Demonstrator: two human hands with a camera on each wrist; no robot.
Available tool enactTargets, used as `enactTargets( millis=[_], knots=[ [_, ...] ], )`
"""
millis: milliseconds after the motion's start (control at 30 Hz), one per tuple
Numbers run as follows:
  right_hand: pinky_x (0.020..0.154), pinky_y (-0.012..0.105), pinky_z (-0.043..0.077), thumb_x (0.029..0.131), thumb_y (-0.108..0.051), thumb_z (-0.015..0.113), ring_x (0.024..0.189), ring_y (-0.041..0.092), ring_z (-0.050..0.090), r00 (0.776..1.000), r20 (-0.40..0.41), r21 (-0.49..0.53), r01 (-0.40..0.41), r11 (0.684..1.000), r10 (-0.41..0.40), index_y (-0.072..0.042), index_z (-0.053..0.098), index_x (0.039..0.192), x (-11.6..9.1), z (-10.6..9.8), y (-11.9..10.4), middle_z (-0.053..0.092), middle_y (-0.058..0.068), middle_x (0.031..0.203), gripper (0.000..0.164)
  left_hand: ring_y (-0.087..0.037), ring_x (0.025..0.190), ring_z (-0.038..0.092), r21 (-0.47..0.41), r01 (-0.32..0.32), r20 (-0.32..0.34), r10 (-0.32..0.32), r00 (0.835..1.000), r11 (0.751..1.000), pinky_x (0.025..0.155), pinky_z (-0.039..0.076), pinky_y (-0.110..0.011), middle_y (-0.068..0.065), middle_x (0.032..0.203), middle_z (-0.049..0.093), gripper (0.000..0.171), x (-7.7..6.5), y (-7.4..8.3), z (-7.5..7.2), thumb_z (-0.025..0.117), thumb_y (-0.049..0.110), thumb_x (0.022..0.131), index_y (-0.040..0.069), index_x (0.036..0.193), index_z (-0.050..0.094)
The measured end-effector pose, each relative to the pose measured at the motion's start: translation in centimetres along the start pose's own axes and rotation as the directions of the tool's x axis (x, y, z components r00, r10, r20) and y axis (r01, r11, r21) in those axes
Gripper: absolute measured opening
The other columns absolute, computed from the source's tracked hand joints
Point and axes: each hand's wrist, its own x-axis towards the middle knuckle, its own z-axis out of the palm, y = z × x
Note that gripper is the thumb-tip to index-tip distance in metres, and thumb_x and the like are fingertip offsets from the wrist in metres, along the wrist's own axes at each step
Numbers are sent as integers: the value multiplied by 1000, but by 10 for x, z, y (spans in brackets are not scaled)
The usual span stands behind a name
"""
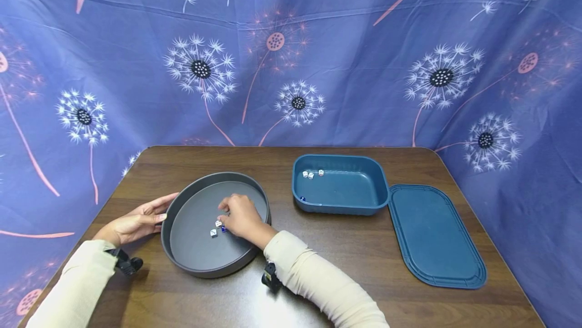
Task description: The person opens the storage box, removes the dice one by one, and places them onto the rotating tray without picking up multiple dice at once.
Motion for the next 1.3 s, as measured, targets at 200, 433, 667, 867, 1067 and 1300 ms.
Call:
enactTargets(
  millis=[200,433,667,867,1067,1300],
  knots=[
    [69,21,47,81,-14,77,77,14,61,998,-21,99,-48,994,50,-5,73,96,3,-34,8,67,4,86,18,-12,127,45,-1,5,0,-5,1000,1000,100,41,-36,9,143,36,61,0,1,2,34,-6,99,13,154,16],
    [69,23,50,80,-14,76,75,13,62,989,-102,168,-91,982,109,-5,73,97,-4,-75,28,68,3,84,19,-13,128,44,-15,-7,14,7,1000,1000,100,41,-36,8,143,37,62,0,1,2,34,-7,99,13,154,16],
    [70,29,50,84,-16,74,77,17,62,960,-129,176,-223,959,247,-4,72,102,-16,-110,65,69,6,87,22,-12,128,44,-20,-9,15,9,1000,1000,100,40,-36,9,143,37,61,-1,1,3,33,-7,99,13,154,16],
    [68,31,50,87,-20,71,82,20,63,925,-178,136,-314,940,335,-2,71,107,-23,-131,104,69,9,92,27,-12,127,45,-14,-11,15,12,1000,1000,100,41,-37,10,143,38,61,-1,0,2,35,-6,99,15,154,19],
    [67,33,50,88,-21,70,85,26,63,880,-241,117,-393,912,410,0,70,109,-25,-143,137,70,14,96,29,-12,128,44,-34,0,15,0,1000,999,100,41,-36,10,142,38,62,-1,1,2,35,-6,99,15,154,18],
    [73,37,51,90,-22,68,90,28,63,816,-264,118,-501,857,514,-1,69,111,-21,-143,166,70,15,100,30,-12,127,44,-1,14,-4,-14,1000,1000,100,41,-36,11,142,38,62,-1,2,1,33,-7,99,11,154,13]
  ],
)
